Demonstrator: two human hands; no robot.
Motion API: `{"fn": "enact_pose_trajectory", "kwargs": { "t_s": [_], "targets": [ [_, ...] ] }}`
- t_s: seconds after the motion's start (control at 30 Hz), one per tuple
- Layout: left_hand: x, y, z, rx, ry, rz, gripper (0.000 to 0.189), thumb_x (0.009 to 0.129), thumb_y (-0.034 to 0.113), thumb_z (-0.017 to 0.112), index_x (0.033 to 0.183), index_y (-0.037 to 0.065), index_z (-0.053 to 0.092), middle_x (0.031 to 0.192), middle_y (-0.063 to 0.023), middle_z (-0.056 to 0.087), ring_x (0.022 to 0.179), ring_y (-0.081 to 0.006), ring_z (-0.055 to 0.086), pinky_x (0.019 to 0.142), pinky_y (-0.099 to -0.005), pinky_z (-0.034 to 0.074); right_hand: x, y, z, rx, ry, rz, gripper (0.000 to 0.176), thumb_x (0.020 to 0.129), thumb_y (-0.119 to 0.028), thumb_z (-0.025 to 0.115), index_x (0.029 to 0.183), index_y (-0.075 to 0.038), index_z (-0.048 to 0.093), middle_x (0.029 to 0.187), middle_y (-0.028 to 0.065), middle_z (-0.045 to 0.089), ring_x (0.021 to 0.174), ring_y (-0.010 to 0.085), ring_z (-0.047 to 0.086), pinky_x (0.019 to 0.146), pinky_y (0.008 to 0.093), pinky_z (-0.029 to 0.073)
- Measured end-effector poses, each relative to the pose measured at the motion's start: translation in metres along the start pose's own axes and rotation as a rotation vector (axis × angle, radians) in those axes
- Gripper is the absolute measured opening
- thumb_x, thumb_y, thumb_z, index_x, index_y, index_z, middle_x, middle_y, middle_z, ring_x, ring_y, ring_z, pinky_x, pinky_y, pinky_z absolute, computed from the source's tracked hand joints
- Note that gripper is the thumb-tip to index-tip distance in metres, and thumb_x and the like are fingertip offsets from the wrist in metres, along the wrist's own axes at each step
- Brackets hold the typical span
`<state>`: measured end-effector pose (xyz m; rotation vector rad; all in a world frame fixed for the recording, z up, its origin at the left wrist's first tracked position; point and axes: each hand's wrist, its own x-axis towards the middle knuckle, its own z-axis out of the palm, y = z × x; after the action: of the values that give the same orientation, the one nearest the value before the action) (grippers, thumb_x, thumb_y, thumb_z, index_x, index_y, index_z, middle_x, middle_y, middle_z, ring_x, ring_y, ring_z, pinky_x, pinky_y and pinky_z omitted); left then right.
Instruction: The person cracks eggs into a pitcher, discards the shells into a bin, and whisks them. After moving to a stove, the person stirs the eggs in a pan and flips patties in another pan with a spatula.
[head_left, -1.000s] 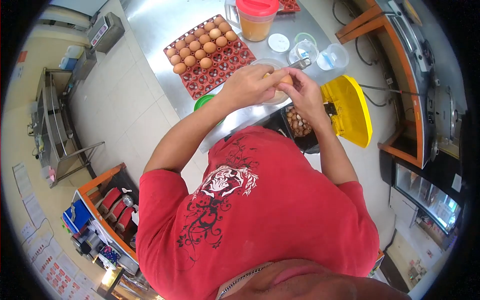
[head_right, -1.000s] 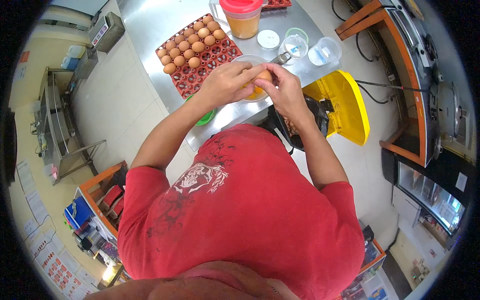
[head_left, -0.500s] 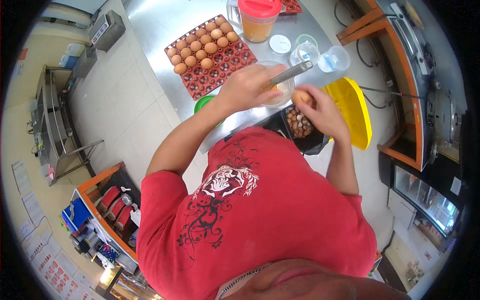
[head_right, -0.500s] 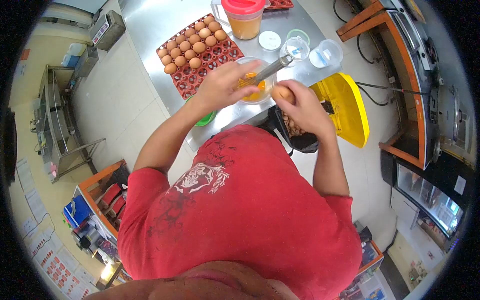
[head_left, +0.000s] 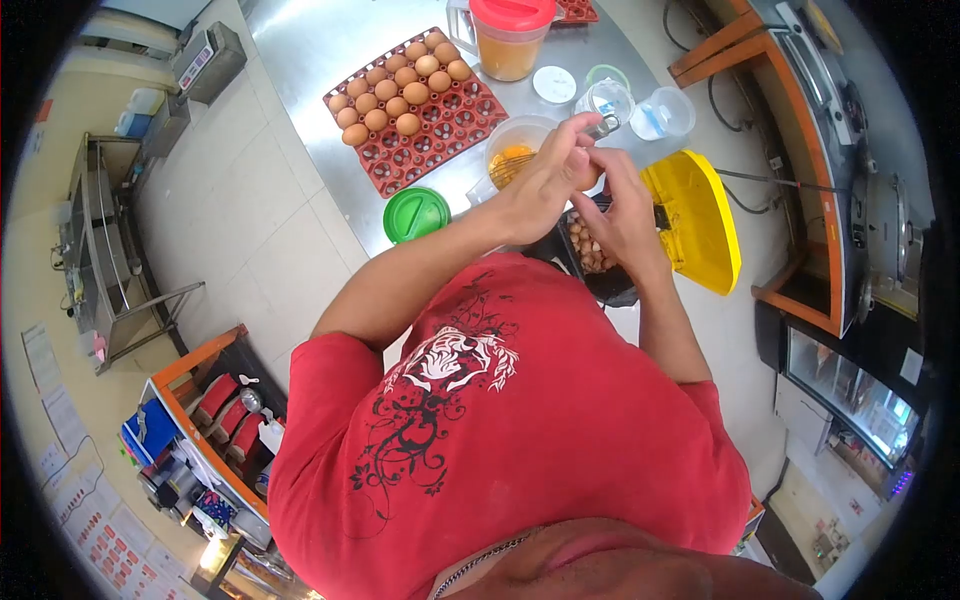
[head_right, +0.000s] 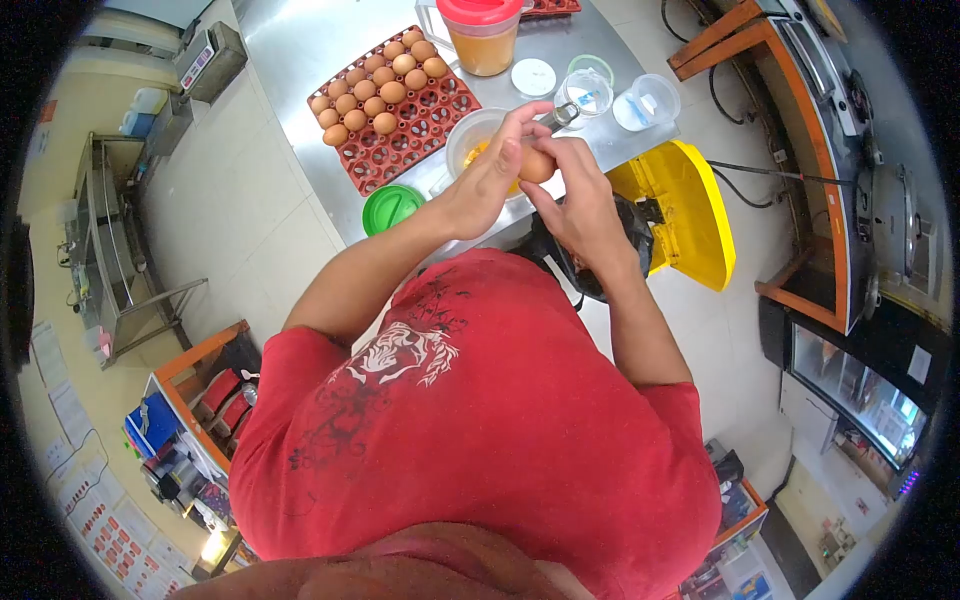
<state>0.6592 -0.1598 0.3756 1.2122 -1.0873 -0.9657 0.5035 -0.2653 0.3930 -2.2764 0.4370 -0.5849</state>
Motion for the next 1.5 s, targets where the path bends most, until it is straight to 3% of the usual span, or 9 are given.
{"fn": "enact_pose_trajectory", "kwargs": {
  "t_s": [0.2,0.4,0.7,0.93,1.13,1.2,1.3,1.4,1.5],
  "targets": [
    [0.0,-0.001,-0.014,0.06,0.029,0.161,0.082,0.11,0.07,0.036,0.164,0.007,0.036,0.154,-0.0205,0.049,0.14,-0.0347,0.052,0.118,-0.0476,0.044,-0.005,0.016,-0.007,-0.011,0.129,-0.087,0.054,0.087,-0.004,0.083,0.137,-0.002,0.064,0.125,0.0201,0.067,0.113,0.0395,0.068,0.097,0.0433,0.056],
    [-0.005,-0.01,-0.036,0.633,0.081,0.387,0.049,0.095,0.014,0.076,0.143,0.008,0.064,0.143,-0.0184,0.059,0.128,-0.0359,0.062,0.106,-0.0438,0.054,-0.013,0.036,0.005,-0.069,0.061,-0.095,0.045,0.093,-0.004,0.077,0.136,-0.001,0.066,0.124,0.0182,0.068,0.109,0.0354,0.069,0.094,0.0405,0.056],
    [-0.002,-0.024,-0.038,0.864,0.037,0.694,0.049,0.085,0.007,0.08,0.133,0.009,0.07,0.128,-0.0108,0.07,0.11,-0.0308,0.071,0.095,-0.0403,0.061,0.005,0.027,0.014,0.364,-0.063,0.215,0.045,0.098,-0.007,0.074,0.141,0.001,0.065,0.114,0.014,0.068,0.095,0.0228,0.066,0.086,0.0332,0.055],
    [-0.003,-0.02,-0.047,0.891,-0.027,0.674,0.053,0.086,0.009,0.08,0.137,0.009,0.068,0.133,-0.0113,0.068,0.115,-0.0305,0.071,0.095,-0.0407,0.062,0.014,0.017,-0.007,-0.011,-0.237,0.156,0.047,0.098,-0.013,0.076,0.142,0.0,0.064,0.116,0.0131,0.07,0.099,0.0235,0.067,0.087,0.0352,0.055],
    [-0.002,-0.011,-0.037,0.805,-0.017,0.625,0.062,0.087,0.013,0.082,0.146,0.013,0.064,0.136,-0.0113,0.067,0.118,-0.0308,0.07,0.095,-0.0408,0.062,0.008,0.028,-0.004,0.337,-0.196,0.298,0.048,0.096,-0.018,0.077,0.139,-0.001,0.064,0.12,0.0167,0.07,0.106,0.0283,0.068,0.092,0.037,0.055],
    [-0.009,-0.003,-0.042,0.796,0.032,0.584,0.063,0.088,0.014,0.083,0.148,0.014,0.064,0.136,-0.0116,0.067,0.118,-0.0305,0.07,0.094,-0.0406,0.062,-0.007,0.034,-0.029,0.163,-0.353,0.376,0.047,0.095,-0.014,0.075,0.139,-0.002,0.064,0.125,0.0184,0.068,0.112,0.0329,0.068,0.098,0.0394,0.054],
    [-0.027,-0.027,-0.09,0.887,0.306,0.46,0.054,0.089,0.012,0.083,0.141,0.011,0.068,0.135,-0.0162,0.066,0.113,-0.0318,0.07,0.094,-0.0414,0.061,-0.024,0.025,-0.063,-0.402,-0.472,0.229,0.048,0.092,-0.007,0.07,0.138,-0.002,0.06,0.135,0.0219,0.063,0.125,0.0416,0.062,0.108,0.0447,0.049],
    [-0.055,-0.074,-0.16,0.919,0.592,0.113,0.046,0.092,0.009,0.079,0.137,0.007,0.067,0.136,-0.0193,0.064,0.114,-0.0374,0.068,0.1,-0.0447,0.057,-0.014,0.011,-0.072,-0.34,-0.4,0.266,0.051,0.09,-0.004,0.067,0.14,-0.002,0.059,0.14,0.0239,0.059,0.134,0.0442,0.056,0.113,0.0472,0.045],
    [-0.086,-0.127,-0.222,1.112,0.734,-0.055,0.05,0.091,0.005,0.077,0.14,0.009,0.065,0.136,-0.0218,0.062,0.118,-0.042,0.065,0.102,-0.0472,0.055,0.033,-0.042,-0.065,-0.139,-0.562,0.271,0.044,0.093,-0.005,0.066,0.137,-0.001,0.062,0.131,0.0225,0.065,0.118,0.0409,0.066,0.103,0.0462,0.052]
  ]
}}
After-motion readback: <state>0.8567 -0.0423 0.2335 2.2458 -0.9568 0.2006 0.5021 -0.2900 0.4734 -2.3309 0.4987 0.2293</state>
